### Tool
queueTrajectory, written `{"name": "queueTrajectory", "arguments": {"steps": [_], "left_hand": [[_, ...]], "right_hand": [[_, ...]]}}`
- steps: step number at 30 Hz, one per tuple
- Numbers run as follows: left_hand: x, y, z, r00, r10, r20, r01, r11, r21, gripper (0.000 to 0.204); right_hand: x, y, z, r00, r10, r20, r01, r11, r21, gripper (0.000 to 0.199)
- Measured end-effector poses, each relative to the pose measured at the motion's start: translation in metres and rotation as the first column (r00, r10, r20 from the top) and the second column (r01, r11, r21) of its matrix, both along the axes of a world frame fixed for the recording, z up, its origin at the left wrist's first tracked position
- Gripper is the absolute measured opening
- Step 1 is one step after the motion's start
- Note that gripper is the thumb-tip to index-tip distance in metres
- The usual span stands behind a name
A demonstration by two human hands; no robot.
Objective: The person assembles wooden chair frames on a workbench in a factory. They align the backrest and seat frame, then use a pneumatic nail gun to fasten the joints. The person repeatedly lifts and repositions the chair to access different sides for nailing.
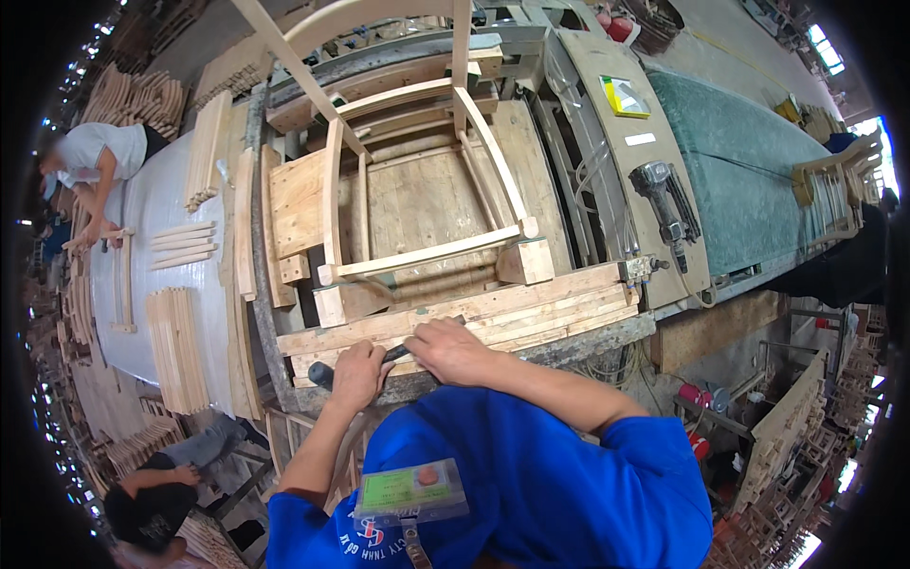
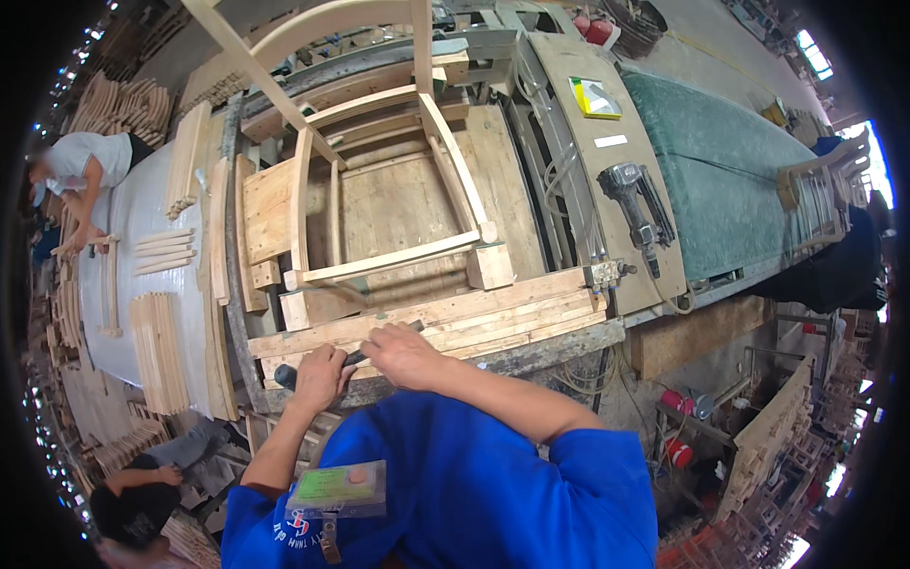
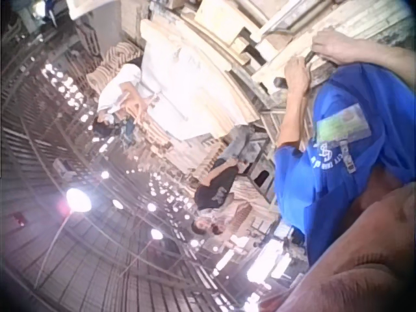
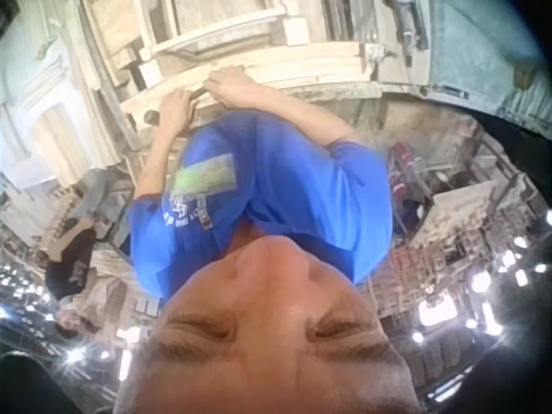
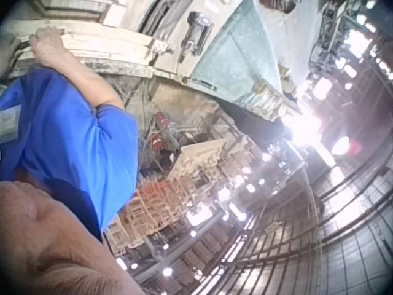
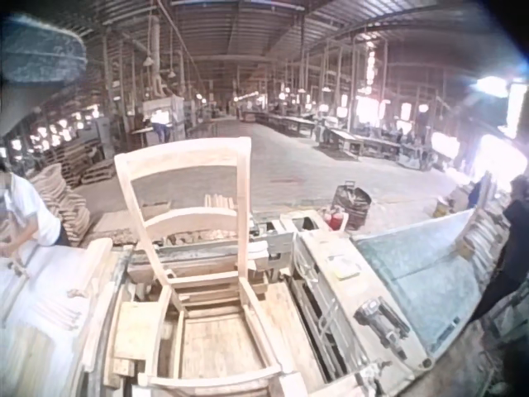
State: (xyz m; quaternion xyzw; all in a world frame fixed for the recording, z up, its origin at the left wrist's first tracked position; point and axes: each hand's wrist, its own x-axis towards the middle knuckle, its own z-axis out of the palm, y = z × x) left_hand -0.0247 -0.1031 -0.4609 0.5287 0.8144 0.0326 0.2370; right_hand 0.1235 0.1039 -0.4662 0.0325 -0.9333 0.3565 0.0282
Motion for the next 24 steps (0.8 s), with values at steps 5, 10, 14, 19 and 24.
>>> {"name": "queueTrajectory", "arguments": {"steps": [5,10,14,19,24], "left_hand": [[0.009,0.018,0.016,0.981,-0.092,0.171,0.073,0.991,0.112,0.033],[0.051,0.059,0.069,0.964,-0.204,0.171,0.168,0.965,0.199,0.034],[0.040,0.096,0.117,0.994,-0.110,0.029,0.040,0.577,0.816,0.025],[0.010,0.086,0.085,0.870,0.279,0.407,-0.493,0.512,0.704,0.015],[0.012,0.052,-0.005,0.860,0.372,0.349,-0.509,0.672,0.538,0.016]], "right_hand": [[-0.007,-0.031,-0.015,0.999,0.000,-0.034,0.003,0.995,0.097,0.036],[0.056,0.007,0.053,0.881,-0.084,0.466,0.133,0.988,-0.074,0.035],[0.126,0.024,0.037,0.700,-0.480,0.529,0.681,0.672,-0.292,0.037],[0.124,0.106,0.181,0.557,-0.829,0.036,0.779,0.508,-0.368,0.027],[0.086,0.154,0.349,0.352,-0.645,-0.678,0.239,0.762,-0.602,0.049]]}}
